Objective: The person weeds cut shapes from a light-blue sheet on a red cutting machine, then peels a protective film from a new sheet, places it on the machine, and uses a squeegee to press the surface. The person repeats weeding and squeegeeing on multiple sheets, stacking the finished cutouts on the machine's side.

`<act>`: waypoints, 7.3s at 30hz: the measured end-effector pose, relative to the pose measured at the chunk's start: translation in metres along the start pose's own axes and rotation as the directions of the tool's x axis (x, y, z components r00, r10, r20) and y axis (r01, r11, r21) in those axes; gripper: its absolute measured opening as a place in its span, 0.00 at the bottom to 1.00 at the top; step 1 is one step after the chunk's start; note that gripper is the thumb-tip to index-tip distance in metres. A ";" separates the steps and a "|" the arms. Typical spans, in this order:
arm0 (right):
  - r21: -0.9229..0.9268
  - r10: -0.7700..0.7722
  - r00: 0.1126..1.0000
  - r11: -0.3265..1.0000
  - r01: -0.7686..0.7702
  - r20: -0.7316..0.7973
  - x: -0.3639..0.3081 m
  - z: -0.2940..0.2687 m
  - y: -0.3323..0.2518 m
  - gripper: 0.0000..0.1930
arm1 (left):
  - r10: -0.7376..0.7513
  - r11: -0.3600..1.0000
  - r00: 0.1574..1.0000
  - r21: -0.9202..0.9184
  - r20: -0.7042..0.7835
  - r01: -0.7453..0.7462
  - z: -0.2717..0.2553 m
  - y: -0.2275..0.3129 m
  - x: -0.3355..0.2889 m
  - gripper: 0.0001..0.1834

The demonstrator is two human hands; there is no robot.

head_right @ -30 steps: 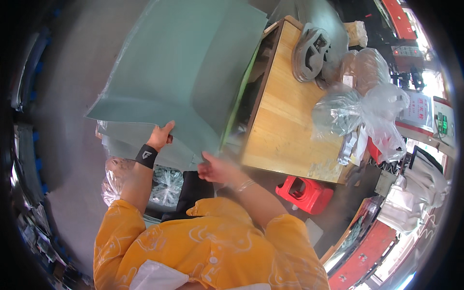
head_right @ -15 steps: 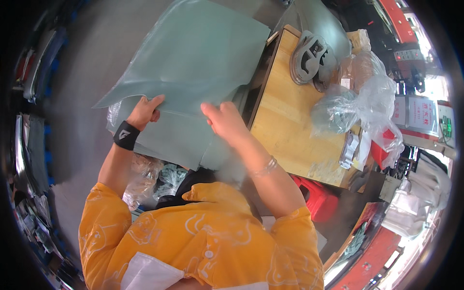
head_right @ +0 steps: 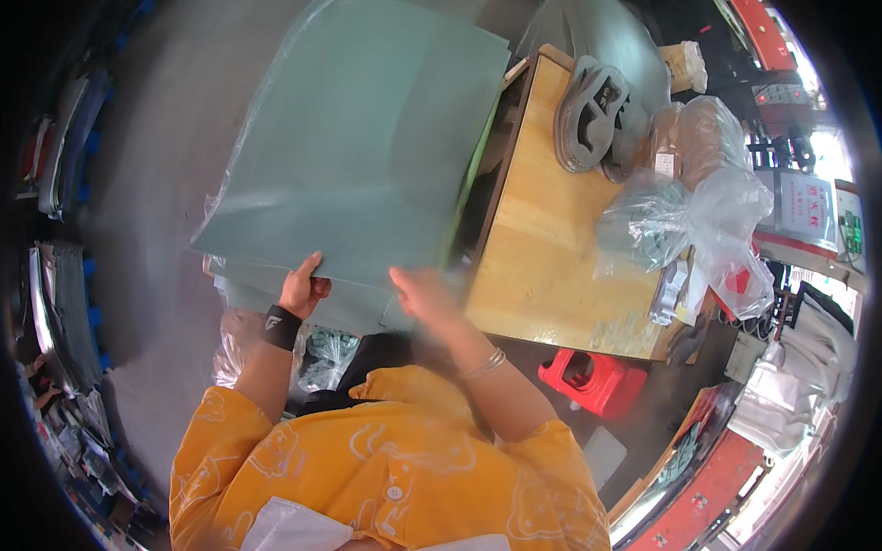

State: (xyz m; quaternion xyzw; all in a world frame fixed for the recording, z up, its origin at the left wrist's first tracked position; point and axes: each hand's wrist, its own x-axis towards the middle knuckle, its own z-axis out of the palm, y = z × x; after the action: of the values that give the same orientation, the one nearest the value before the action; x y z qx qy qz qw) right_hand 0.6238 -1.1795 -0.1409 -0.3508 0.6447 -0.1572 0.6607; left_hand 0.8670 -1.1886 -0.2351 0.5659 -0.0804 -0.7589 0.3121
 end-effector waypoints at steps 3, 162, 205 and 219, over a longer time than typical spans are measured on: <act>0.009 -0.053 0.998 0.999 0.053 -0.038 0.002 0.001 0.006 0.25 | -0.019 0.998 1.000 0.054 -0.004 0.019 -0.001 0.005 0.010 0.25; -0.488 -0.412 0.889 0.745 0.454 0.197 0.121 0.003 0.054 0.14 | 0.478 0.759 0.782 0.637 -0.399 -0.139 0.099 -0.059 -0.053 0.41; 0.258 -0.557 0.690 0.829 0.496 0.463 0.154 0.061 -0.071 0.33 | 0.388 0.893 0.817 -0.046 -0.427 -0.448 0.079 0.070 -0.027 0.20; 0.150 -0.663 0.723 0.748 0.647 0.194 0.149 0.071 -0.069 0.22 | 0.296 0.913 0.789 -0.082 -0.539 -0.399 0.066 0.086 -0.008 0.15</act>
State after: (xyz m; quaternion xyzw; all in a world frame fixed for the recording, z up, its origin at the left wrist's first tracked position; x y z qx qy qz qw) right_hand 0.7268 -1.3080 -0.2114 -0.5480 0.3904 -0.3607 0.6459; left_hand 0.8415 -1.2670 -0.1652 0.6906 -0.0235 -0.5127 0.5095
